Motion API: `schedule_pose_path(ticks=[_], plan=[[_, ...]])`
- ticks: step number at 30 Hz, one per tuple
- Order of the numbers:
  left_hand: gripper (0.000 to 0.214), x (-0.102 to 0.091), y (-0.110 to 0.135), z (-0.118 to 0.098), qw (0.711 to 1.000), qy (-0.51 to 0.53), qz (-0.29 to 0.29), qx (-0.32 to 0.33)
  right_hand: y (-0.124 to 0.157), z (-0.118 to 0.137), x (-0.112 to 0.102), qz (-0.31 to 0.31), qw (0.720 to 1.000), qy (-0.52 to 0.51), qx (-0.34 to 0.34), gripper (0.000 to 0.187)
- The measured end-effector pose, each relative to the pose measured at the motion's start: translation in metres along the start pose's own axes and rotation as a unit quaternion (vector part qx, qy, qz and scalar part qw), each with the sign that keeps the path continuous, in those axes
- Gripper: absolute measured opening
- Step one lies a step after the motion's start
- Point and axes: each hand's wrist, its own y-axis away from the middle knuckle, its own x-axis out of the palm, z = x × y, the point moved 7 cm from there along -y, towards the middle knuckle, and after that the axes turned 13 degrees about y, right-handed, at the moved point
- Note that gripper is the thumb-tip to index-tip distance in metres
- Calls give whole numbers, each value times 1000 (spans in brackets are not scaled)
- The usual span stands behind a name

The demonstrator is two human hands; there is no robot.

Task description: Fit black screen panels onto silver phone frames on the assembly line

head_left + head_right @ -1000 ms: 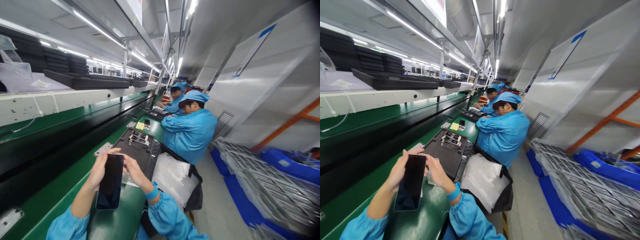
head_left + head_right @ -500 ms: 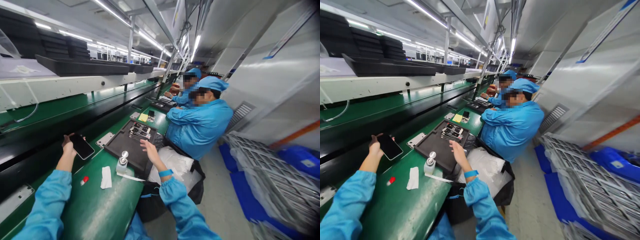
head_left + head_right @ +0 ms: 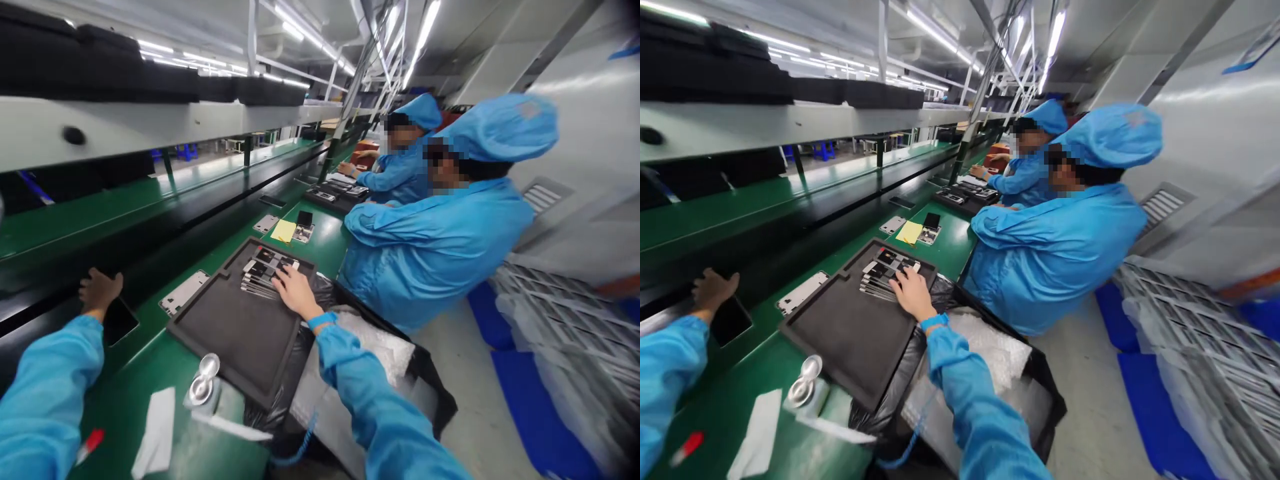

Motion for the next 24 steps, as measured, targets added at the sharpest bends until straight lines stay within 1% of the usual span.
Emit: schedule_pose_path(ticks=[1, 2, 3, 4, 6, 8, 9, 10, 11, 12, 14, 16, 17, 19, 22, 24], plan=[[48, 23, -15, 6, 999, -42, -7, -11, 1, -4, 4, 6, 1000, 13, -8, 45], [48, 52, -30, 11, 996, -83, -4, -22, 2, -7, 7, 11, 999, 28, -17, 45], [48, 89, -45, 15, 992, -119, 12, -30, 5, -9, 9, 17, 999, 41, -25, 46], [48, 132, -58, 18, 988, -146, 43, -35, 7, -10, 11, 21, 998, 55, -33, 48], [49, 228, -75, 19, 973, -187, 130, -42, 12, -8, 9, 19, 995, 88, -47, 50], [51, 320, -78, 17, 949, -223, 216, -51, 16, -5, 7, 31, 994, 95, -39, 53], [53, 359, -75, 16, 935, -241, 254, -54, 16, -4, 7, 40, 994, 94, -33, 55], [55, 392, -70, 15, 920, -259, 288, -57, 17, -3, 6, 49, 994, 91, -28, 57], [59, 420, -64, 14, 905, -275, 318, -60, 17, -2, 6, 58, 994, 88, -22, 60], [66, 442, -58, 15, 892, -289, 343, -61, 18, -1, 5, 64, 994, 84, -17, 62], [86, 473, -48, 18, 869, -308, 383, -56, 19, -2, 5, 72, 994, 78, -5, 65], [106, 493, -43, 22, 853, -316, 413, -41, 21, -3, 6, 76, 994, 74, 7, 65], [112, 501, -42, 25, 847, -319, 424, -31, 23, -3, 7, 77, 994, 72, 11, 65], [113, 515, -44, 30, 837, -325, 439, -10, 25, -4, 8, 79, 994, 66, 17, 65], [102, 531, -49, 36, 829, -337, 445, 18, 28, -6, 11, 83, 995, 55, 27, 66], [93, 538, -52, 40, 830, -343, 438, 34, 29, -7, 11, 85, 995, 50, 28, 67]])
